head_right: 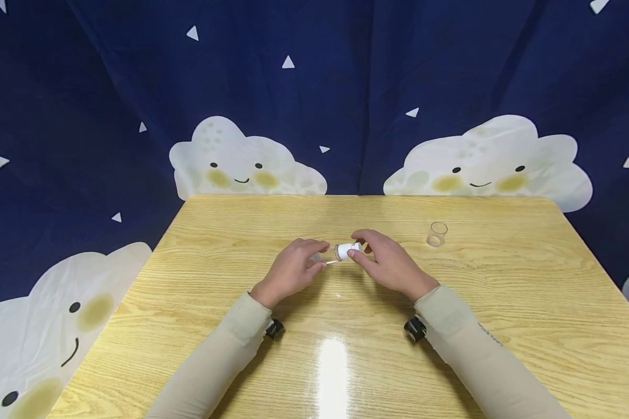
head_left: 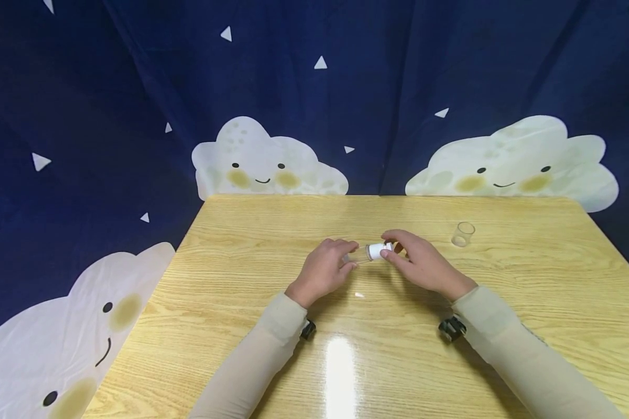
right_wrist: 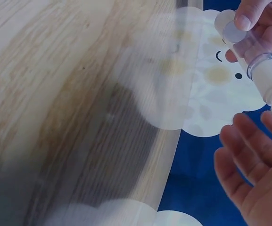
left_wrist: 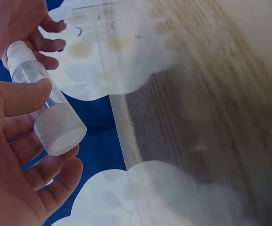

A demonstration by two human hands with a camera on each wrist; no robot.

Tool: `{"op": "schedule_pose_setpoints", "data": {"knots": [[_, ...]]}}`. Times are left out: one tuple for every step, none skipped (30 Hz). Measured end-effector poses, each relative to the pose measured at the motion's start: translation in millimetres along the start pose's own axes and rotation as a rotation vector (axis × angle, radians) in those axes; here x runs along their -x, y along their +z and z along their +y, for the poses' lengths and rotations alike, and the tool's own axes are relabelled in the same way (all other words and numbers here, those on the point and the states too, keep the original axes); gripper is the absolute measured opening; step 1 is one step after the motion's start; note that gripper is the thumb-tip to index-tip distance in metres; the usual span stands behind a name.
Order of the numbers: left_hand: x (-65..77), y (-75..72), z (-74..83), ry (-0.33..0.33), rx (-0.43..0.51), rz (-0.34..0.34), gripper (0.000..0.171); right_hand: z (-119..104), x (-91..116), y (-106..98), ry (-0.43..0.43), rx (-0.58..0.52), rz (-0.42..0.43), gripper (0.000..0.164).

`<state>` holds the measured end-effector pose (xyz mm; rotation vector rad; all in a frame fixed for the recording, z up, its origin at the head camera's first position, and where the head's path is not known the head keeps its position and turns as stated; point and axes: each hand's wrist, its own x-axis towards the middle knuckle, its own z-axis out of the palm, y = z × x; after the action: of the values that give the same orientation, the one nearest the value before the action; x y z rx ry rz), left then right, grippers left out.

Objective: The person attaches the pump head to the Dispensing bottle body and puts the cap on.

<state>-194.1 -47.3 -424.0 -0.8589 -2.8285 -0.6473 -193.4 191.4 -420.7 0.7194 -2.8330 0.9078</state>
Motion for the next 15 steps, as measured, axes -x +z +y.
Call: {"op": "schedule_pose_setpoints", "data": {"knots": [[0.0,-0.1,0.1,0.001,-0.002,0.000,0.039,0.0,0.2,0.3,-0.006,-0.011,0.004,0.043],[0.0,-0.1,0.2,0.003,-0.002,-0.001,0.039,0.2,0.3,0.5,-0.011,-0.020,0.010,0.043],[-0.1,0.0,0.2,0.005,-0.002,0.000,0.038,0.0,0.5,0.5,-0.018,-0.025,0.016,0.043],[-0.2,-0.2,0.2,0.005,0.000,0.000,0.038,-0.1,0.8,0.4,-0.023,-0.030,0.021,0.043],[-0.1,-0.3,0.2,0.005,0.001,0.000,0.038,-0.1,1.0,0.3,-0.025,-0.033,0.024,0.043],[0.0,-0.6,0.3,0.005,0.001,-0.002,0.038,-0.5,1.1,0.1,-0.028,-0.036,0.025,0.043],[0.1,-0.8,0.3,0.004,0.001,-0.004,0.038,-0.9,1.1,-0.2,-0.029,-0.039,0.025,0.044],[0.2,-0.9,0.2,0.003,0.001,-0.005,0.039,-1.3,1.1,-0.6,-0.031,-0.041,0.024,0.044],[0.3,-1.1,0.2,0.002,0.000,-0.006,0.039,-1.9,1.0,-0.9,-0.033,-0.046,0.022,0.045],[0.4,-1.4,0.2,-0.001,0.001,-0.008,0.039,-2.2,0.9,-1.0,-0.034,-0.050,0.018,0.045],[0.4,-1.6,0.2,-0.003,0.000,-0.010,0.039,-2.3,0.9,-1.2,-0.037,-0.051,0.015,0.045],[0.4,-1.7,0.3,-0.004,-0.002,-0.011,0.039,-2.5,1.0,-1.5,-0.042,-0.050,0.015,0.044],[0.3,-1.8,0.4,-0.005,-0.002,-0.012,0.038,-2.4,1.1,-1.5,-0.047,-0.050,0.017,0.044],[0.2,-2.0,0.5,-0.006,-0.002,-0.012,0.038,-2.2,1.2,-1.3,-0.052,-0.050,0.020,0.044],[0.1,-2.0,0.5,-0.006,-0.002,-0.011,0.038,-1.9,1.2,-1.0,-0.058,-0.049,0.023,0.043]]}}
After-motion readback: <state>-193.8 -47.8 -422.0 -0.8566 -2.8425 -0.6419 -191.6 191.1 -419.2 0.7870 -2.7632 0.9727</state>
